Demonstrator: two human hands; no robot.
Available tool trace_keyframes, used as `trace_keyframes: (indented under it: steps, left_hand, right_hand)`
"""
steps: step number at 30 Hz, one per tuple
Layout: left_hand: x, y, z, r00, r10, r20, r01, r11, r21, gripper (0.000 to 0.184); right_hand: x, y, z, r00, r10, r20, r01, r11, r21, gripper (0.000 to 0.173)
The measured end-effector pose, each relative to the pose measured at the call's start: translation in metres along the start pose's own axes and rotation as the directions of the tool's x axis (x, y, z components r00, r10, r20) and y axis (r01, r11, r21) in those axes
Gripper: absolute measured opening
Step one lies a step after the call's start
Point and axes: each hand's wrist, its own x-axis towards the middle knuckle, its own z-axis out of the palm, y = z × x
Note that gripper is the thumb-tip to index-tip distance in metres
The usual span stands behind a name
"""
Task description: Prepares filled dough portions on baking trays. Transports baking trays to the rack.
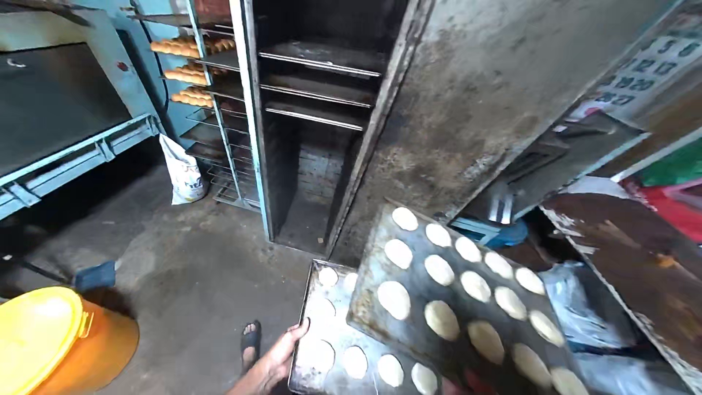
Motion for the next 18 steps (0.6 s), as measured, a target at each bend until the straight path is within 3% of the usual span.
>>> trace_keyframes:
  steps: [3,7,10,14,18]
  left_hand:
    - [-0.011,0.079,-0.077,0.998,0.057,-0.038,-0.059,0.997,-0.042,0.050]
    - [-0.046,0.186,-0.160,0.963,0.196,-0.186,-0.204,0.979,-0.027,0.046]
    - [-0.072,0.249,-0.214,0.906,0.320,-0.276,-0.336,0.942,-0.010,0.043]
    - [-0.100,0.295,-0.266,0.817,0.462,-0.346,-0.494,0.870,-0.005,0.038]
    - [-0.115,0.311,-0.288,0.746,0.515,-0.423,-0.581,0.813,-0.035,0.039]
  right_hand:
    - [0.021,0.057,0.127,0.985,0.172,-0.019,-0.164,0.964,0.212,0.031]
    - [0.064,0.138,0.269,0.981,0.160,0.113,-0.190,0.913,0.360,0.017]
    - [0.084,0.175,0.362,0.977,0.170,0.126,-0.204,0.912,0.356,0.013]
    - [0.116,0.217,0.445,0.975,0.124,0.184,-0.191,0.891,0.412,0.017]
    - [0.150,0.253,0.493,0.984,0.099,0.146,-0.152,0.897,0.415,0.031]
